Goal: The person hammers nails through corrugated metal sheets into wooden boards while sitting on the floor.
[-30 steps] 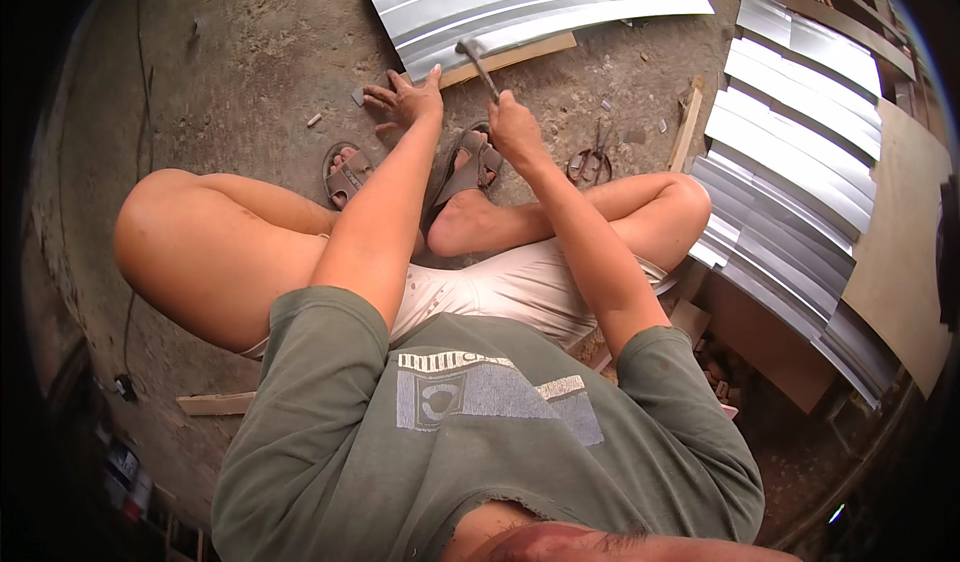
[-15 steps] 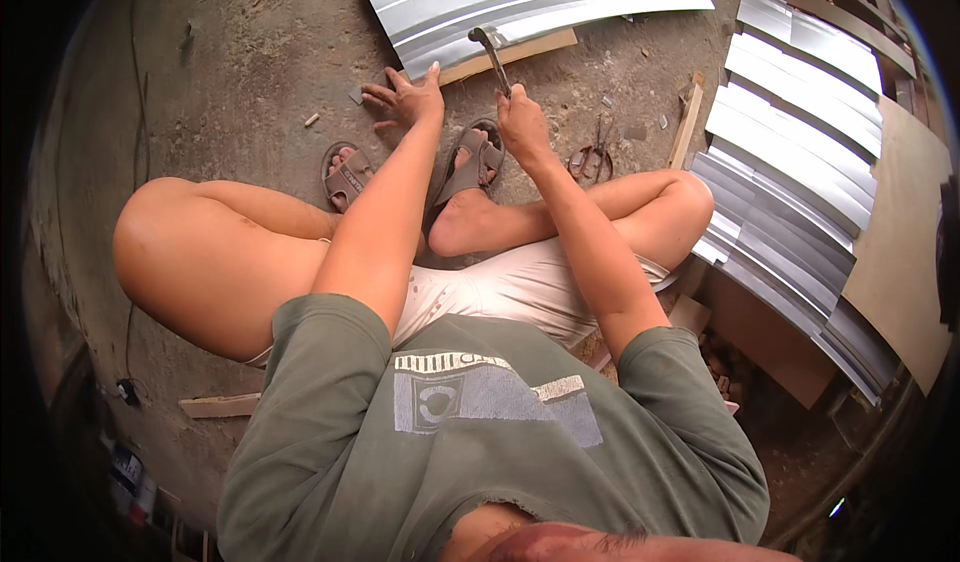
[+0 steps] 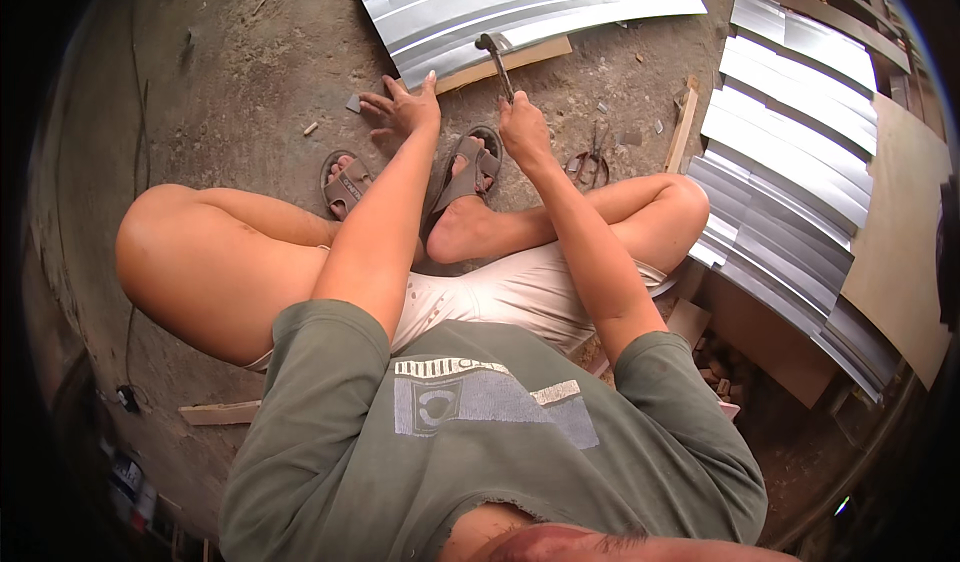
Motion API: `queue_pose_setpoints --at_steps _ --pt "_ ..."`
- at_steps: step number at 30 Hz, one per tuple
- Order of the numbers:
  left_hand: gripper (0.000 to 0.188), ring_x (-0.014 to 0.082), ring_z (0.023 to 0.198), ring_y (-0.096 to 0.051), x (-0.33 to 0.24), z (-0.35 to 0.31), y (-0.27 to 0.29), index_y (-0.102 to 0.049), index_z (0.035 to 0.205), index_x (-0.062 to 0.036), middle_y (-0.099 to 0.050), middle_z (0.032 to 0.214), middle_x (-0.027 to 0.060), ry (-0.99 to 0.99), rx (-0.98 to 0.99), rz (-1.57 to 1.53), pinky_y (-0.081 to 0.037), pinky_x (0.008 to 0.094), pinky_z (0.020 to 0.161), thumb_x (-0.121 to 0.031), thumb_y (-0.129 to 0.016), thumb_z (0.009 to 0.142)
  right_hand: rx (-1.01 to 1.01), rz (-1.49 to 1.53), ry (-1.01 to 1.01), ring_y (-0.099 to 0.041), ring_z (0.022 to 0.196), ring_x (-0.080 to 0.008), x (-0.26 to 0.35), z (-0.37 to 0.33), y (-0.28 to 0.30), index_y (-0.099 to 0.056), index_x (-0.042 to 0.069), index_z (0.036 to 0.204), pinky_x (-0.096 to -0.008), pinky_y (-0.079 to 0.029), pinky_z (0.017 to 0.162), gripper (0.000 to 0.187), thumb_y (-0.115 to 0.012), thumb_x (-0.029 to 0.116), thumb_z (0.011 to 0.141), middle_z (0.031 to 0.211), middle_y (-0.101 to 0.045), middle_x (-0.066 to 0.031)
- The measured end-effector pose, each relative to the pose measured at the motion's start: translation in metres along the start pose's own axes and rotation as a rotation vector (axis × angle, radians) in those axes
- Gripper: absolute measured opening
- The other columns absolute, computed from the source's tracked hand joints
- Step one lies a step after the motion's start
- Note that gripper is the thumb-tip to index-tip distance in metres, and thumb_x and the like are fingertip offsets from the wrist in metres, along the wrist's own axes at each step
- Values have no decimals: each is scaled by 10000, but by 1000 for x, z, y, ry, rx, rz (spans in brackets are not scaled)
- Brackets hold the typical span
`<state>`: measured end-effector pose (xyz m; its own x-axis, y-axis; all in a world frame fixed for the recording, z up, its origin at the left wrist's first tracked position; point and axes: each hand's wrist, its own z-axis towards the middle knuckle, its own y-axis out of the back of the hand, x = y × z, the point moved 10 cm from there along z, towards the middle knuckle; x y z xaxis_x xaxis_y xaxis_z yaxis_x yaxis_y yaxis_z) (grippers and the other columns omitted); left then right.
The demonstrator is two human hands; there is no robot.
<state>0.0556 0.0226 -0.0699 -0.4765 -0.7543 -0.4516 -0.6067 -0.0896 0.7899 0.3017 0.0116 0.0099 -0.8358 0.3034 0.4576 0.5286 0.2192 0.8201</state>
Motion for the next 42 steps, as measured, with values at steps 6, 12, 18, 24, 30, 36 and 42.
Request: queue_pose_setpoints --at_steps 6,12,18,24,30,36,42 --pt "1131 340 1564 33 0 6 1 -248 1598 -109 -33 1679 215 -104 -57 88 -58 727 1151 -753 -666 767 55 -72 -40 -649 971 -511 -17 -3 -17 -552 -15 1049 -580 -511 840 313 -542 294 1002 979 -682 -317" --pt "1195 282 1362 -371 -26 0 20 -199 1605 -106 -443 1446 107 -627 -91 154 -247 551 1081 -583 -832 712 27 -46 -52 -654 970 -506 -14 1 -7 -567 -9 1047 -579 -512 840 330 -553 317 1001 972 -684 -315" --pt "1142 248 1158 -500 -36 -9 30 -186 1624 -288 -579 1151 52 -851 12 300 -298 518 1005 -464 -861 720 -12 -28 -10 -647 950 -521 -11 1 10 -584 -23 1019 -589 -508 819 386 -544 361 1006 950 -672 -338" --pt "1085 247 1182 -500 -13 -10 54 -201 1615 -335 -578 1170 67 -837 -3 467 -274 569 1030 -531 -821 747 58 -45 -45 -662 1009 -476 -3 -8 8 -607 -12 1067 -549 -524 862 364 -535 341 1016 1032 -694 -289" --pt "1072 259 1252 -482 9 4 75 -195 1616 -327 -574 1252 82 -775 81 584 -226 630 1084 -556 -797 759 59 -34 -40 -660 1019 -476 -6 -11 6 -622 -10 1059 -551 -523 870 364 -538 342 1015 1045 -695 -283" --pt "1086 255 1400 -392 -21 -13 81 -220 1612 -204 -434 1491 102 -888 -24 559 -221 642 1127 -551 -793 757 60 4 -30 -644 1012 -507 -11 -8 5 -606 -18 1066 -572 -510 876 398 -530 368 1011 1030 -680 -320" --pt "972 217 1540 -217 -90 -80 -5 -256 1590 -98 -241 1665 62 -1284 120 698 -208 646 1164 -461 -744 831 79 -3 -31 -645 1013 -504 -13 -5 -3 -604 -24 1063 -569 -509 881 425 -516 389 1018 1026 -678 -325"
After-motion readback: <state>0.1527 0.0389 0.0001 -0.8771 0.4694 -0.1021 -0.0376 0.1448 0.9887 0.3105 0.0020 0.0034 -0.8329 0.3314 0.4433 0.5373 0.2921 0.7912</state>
